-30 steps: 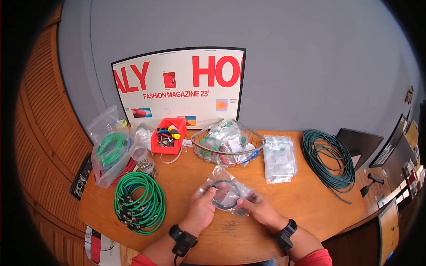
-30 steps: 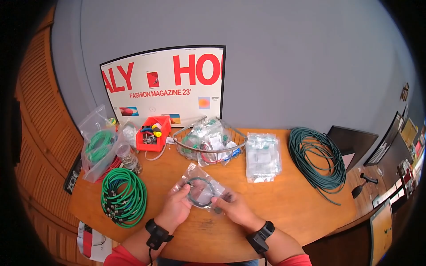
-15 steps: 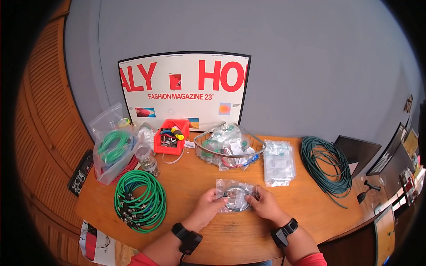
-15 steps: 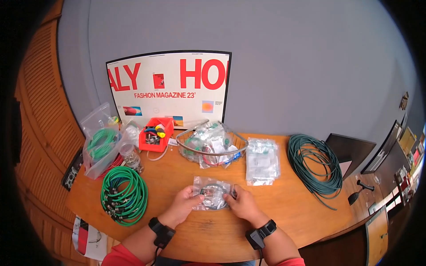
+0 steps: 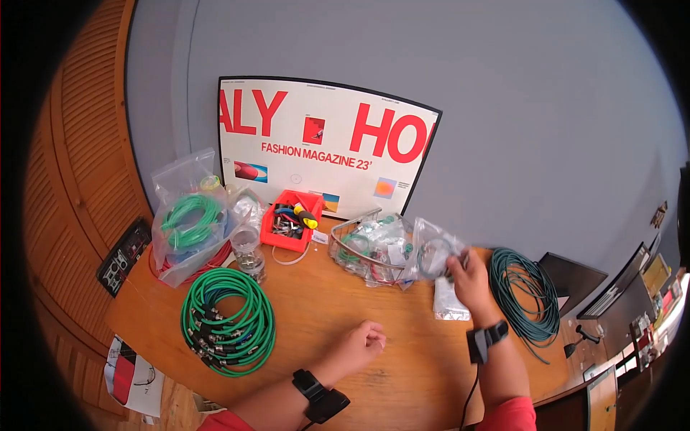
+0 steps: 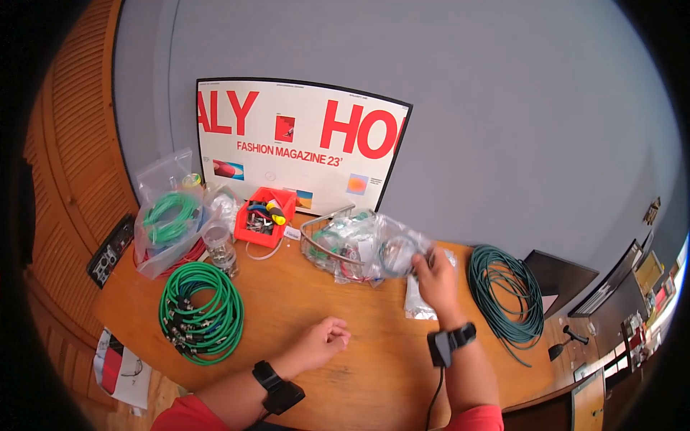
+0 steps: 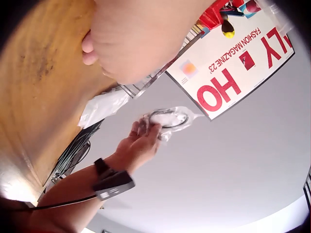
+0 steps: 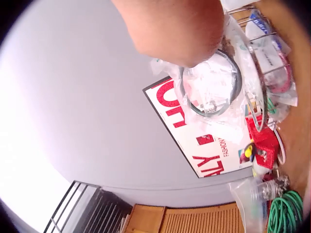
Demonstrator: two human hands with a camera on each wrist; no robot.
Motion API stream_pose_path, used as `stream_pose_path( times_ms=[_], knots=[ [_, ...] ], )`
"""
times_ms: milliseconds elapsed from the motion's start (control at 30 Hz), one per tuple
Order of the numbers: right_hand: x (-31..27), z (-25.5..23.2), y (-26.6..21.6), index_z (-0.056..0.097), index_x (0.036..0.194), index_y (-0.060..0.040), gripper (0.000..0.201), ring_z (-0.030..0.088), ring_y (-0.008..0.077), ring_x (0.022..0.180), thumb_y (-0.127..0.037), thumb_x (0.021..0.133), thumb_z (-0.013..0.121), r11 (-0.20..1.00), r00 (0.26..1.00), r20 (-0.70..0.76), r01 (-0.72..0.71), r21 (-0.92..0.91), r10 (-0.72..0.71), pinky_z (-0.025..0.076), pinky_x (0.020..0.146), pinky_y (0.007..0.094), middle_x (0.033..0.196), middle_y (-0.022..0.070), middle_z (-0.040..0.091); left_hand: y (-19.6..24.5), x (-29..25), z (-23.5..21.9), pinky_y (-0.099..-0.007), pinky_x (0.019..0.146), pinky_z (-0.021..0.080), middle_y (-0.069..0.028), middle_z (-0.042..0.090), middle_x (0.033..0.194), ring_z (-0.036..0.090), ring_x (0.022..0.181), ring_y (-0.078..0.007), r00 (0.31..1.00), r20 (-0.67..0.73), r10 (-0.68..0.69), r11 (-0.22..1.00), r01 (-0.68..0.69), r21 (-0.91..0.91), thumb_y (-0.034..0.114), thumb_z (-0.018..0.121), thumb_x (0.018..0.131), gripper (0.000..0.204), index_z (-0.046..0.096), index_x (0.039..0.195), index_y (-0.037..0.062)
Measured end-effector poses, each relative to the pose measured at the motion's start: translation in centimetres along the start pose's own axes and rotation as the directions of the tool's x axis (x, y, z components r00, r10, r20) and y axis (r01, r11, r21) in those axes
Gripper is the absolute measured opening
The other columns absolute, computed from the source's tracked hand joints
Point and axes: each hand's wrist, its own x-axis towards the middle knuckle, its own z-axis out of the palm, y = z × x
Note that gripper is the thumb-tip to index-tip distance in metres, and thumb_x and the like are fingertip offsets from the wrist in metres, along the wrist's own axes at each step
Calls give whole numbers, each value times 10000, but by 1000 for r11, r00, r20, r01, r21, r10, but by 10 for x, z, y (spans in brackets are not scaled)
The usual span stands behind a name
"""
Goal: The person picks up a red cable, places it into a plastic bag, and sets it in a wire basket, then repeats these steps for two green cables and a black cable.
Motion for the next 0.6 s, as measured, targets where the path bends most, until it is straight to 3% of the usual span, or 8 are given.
stream_pose_path(
  times_ms=[33,100,133,200,333,400,467,600],
  knots=[
    [20,1,3,562,957,12,264,578,188,673,-229,954,669,1000,1000,4,3,-2,-3,476,613,352,749,93,601,8,-3,0,-306,846,553,-163,692,1154,693,969,-177,1000,-2,0,997,0,78,138,619,964,391,506,1281,-62],
    [59,11,19,581,1022,19,296,648,379,783,-259,943,646,966,998,60,42,-253,-27,500,705,445,834,201,658,13,-5,0,-308,850,551,-155,703,1148,693,976,-172,1000,-7,-7,997,7,76,144,628,958,380,526,1262,-59],
    [73,16,20,581,1022,19,296,648,379,783,-259,943,646,967,997,65,47,-252,-32,500,705,445,834,201,658,15,-5,-1,-309,855,550,-148,713,1141,693,982,-167,1000,-9,-16,997,17,78,150,637,951,368,547,1243,-56],
    [94,27,19,596,1049,8,308,618,488,939,-271,925,633,881,960,279,151,-449,-23,486,808,506,949,283,659,16,-6,-1,-316,857,549,-145,713,1141,695,987,-176,1000,-12,-12,994,13,105,157,637,953,367,551,1244,-49],
    [112,54,34,614,1085,-9,291,643,445,982,-223,891,652,754,850,527,351,-555,-8,510,870,489,990,262,682,17,-6,0,-332,868,545,-143,715,1137,698,993,-201,1000,-6,-6,989,7,146,177,636,955,368,558,1249,-31],
    [112,70,40,634,1089,-29,293,660,412,993,-221,872,678,666,865,502,365,-650,16,526,878,480,1003,237,696,18,-6,0,-330,872,543,-145,714,1138,699,996,-206,1000,-2,-6,988,6,155,175,635,955,365,560,1248,-28],
    [104,84,21,651,1055,-43,306,671,385,1005,-271,858,705,501,957,270,287,-816,-109,535,875,472,1012,225,700,17,-7,-1,-328,875,542,-146,714,1140,699,998,-211,1000,-5,-7,987,8,161,173,634,954,361,562,1247,-25],
    [97,88,-9,667,1080,-31,421,674,380,1030,-357,824,740,590,902,419,284,-756,102,531,885,466,1059,223,709,15,-6,2,-339,859,549,-146,718,1123,708,986,-233,1000,-20,21,986,-18,164,179,629,954,350,570,1234,-23]
  ],
)
